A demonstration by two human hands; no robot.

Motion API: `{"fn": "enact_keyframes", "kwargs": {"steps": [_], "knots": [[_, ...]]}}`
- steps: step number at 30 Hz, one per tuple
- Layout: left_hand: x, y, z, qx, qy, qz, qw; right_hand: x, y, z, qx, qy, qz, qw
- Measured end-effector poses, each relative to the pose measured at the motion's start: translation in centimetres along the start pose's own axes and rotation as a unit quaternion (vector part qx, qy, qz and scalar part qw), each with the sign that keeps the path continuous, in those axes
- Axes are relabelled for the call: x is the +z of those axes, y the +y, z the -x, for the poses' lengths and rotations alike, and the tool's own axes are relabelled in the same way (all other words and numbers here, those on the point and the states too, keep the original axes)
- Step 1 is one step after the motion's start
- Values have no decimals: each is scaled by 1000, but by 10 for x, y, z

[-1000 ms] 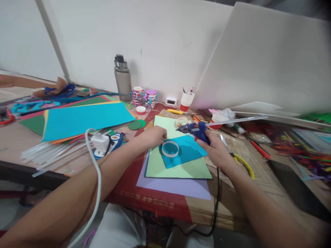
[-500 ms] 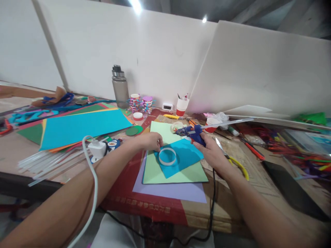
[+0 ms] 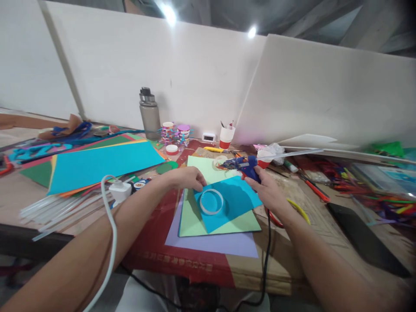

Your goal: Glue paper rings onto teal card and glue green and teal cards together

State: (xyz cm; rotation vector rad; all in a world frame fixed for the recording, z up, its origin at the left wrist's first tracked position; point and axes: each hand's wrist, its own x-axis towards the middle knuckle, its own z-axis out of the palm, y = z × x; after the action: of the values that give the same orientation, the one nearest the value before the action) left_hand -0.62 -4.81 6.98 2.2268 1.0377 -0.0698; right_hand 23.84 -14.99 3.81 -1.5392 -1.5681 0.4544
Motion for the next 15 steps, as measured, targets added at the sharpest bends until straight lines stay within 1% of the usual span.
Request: {"fn": "enact_keyframes", "kwargs": {"steps": [2, 5, 7, 9, 11, 13, 15], "knots": [[0, 2, 2, 4, -17, 19, 1000, -1, 0, 0, 16, 0, -19, 1000], [5, -1, 0, 24, -51, 74, 996, -5, -4, 0, 29, 7, -48, 998], [9, -5, -2, 32, -61, 101, 992, -7, -9, 0, 36, 28, -39, 998], [12, -8, -4, 39, -61, 103, 992, -10, -11, 0, 46, 47, -15, 998], [13, -10, -4, 51, -67, 119, 989, -13, -9, 1, 52, 53, -4, 997], [13, -12, -2, 64, -78, 160, 982, -15, -4, 1, 43, 56, -5, 997], [12, -14, 1, 70, -82, 199, 974, -18, 4, 0, 9, 64, 7, 998]]}}
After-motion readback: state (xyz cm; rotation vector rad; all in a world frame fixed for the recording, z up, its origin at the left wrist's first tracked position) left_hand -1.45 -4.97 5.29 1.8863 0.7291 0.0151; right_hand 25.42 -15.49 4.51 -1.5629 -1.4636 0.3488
